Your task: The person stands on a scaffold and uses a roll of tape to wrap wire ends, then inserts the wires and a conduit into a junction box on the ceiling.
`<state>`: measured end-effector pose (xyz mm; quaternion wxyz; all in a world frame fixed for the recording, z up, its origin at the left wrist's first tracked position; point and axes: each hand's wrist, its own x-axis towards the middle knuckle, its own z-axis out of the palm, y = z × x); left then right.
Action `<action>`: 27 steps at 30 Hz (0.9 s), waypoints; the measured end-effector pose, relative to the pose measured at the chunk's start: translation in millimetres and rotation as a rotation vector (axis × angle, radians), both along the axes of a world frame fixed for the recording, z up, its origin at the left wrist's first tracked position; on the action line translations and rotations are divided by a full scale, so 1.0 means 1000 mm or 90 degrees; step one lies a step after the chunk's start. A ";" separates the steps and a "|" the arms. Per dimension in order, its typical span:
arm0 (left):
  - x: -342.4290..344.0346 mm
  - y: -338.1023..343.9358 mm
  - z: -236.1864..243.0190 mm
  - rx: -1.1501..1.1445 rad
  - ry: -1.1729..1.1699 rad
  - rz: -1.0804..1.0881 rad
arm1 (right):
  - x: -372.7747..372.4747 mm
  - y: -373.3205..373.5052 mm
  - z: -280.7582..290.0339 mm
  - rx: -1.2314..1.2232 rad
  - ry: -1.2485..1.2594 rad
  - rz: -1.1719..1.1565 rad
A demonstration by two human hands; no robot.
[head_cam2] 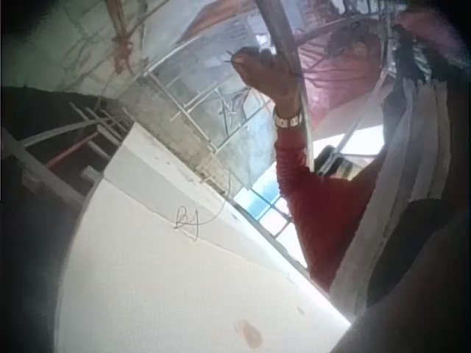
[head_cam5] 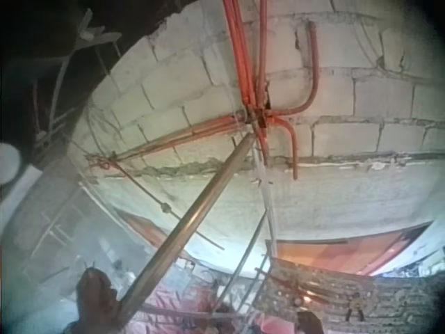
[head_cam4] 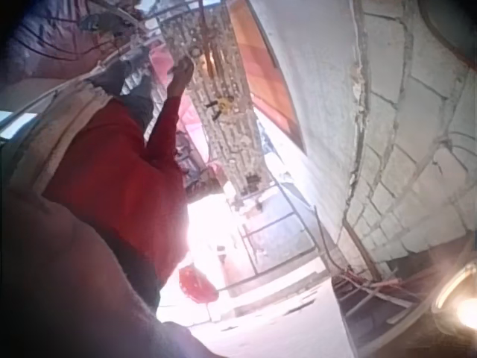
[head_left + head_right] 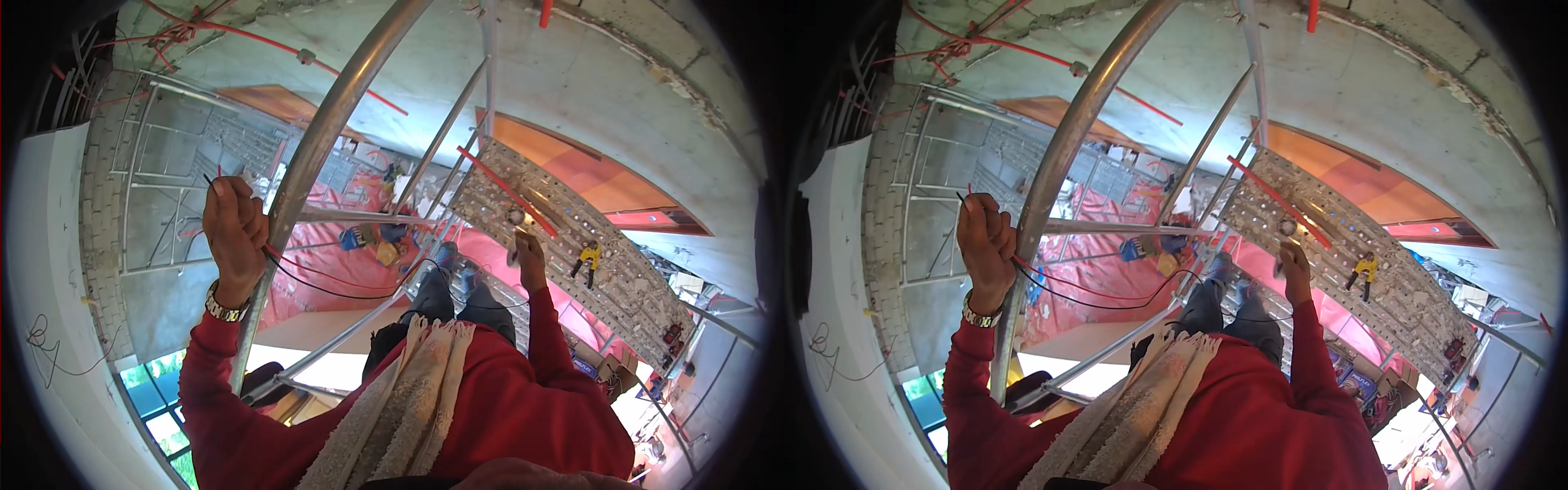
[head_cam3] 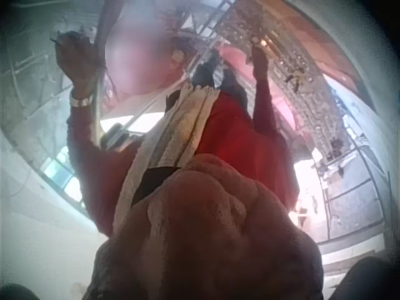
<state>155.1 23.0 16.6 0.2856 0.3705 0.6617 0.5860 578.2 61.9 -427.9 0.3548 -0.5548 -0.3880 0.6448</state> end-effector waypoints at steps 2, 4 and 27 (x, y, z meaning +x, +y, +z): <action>-0.003 -0.002 0.004 -0.015 -0.031 -0.013 | -0.019 0.040 0.141 0.150 -0.030 0.036; -0.002 -0.005 0.006 -0.013 -0.047 -0.018 | -0.029 0.064 0.265 0.352 -0.005 -0.018; -0.044 -0.046 -0.025 0.047 -0.123 -0.107 | 0.016 0.058 0.567 1.140 -0.056 -0.315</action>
